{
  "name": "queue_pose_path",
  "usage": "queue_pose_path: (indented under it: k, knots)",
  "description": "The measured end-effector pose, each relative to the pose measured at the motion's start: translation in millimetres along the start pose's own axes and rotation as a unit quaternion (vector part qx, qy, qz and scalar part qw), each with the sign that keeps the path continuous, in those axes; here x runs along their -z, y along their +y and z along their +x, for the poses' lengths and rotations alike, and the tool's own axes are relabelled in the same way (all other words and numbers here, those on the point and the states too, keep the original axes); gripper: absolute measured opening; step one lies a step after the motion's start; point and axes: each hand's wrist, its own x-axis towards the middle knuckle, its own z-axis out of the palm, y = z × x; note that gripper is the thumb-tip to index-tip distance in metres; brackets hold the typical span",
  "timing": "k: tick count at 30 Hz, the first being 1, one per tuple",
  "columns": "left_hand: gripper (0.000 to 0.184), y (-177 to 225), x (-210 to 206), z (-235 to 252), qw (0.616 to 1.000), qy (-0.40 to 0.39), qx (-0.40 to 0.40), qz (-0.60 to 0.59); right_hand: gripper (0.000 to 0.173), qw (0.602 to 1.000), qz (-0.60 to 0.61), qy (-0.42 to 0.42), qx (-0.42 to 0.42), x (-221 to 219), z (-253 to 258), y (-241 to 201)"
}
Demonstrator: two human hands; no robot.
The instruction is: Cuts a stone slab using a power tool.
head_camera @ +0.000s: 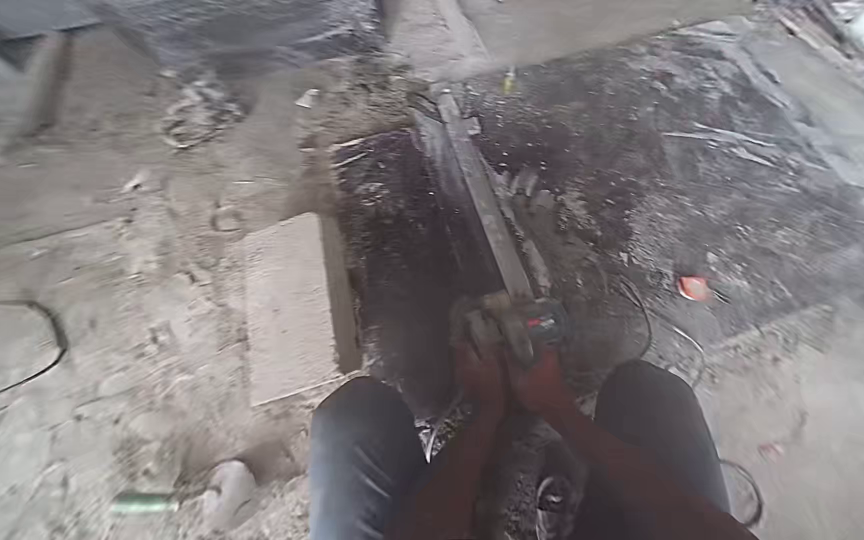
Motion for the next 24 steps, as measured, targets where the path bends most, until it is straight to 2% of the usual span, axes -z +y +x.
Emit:
queue_pose_path:
  k: [2, 4, 11, 24]
  knots:
    - [0.049, -2.8, -0.3, -0.7, 1.000, 0.018, -0.014, -0.006, 0.042, 0.993, -0.010, 0.078, 0.085, -33.1, 24.6, 44.8]
    - [0.050, -7.7, -7.0, -1.8, 0.998, 0.046, -0.040, -0.006, 0.045, 0.988, -0.028, 0.110, 0.109, -46.0, 33.4, 63.8]
    - [0.056, -13.4, -13.9, -0.8, 0.990, 0.091, -0.099, -0.031, 0.043, 0.983, -0.007, 0.118, 0.139, -48.7, 39.5, 70.5]
    - [0.058, -20.7, -22.6, 2.5, 0.984, 0.121, -0.123, -0.042, 0.047, 0.984, -0.004, 0.119, 0.136, -49.4, 42.3, 71.6]
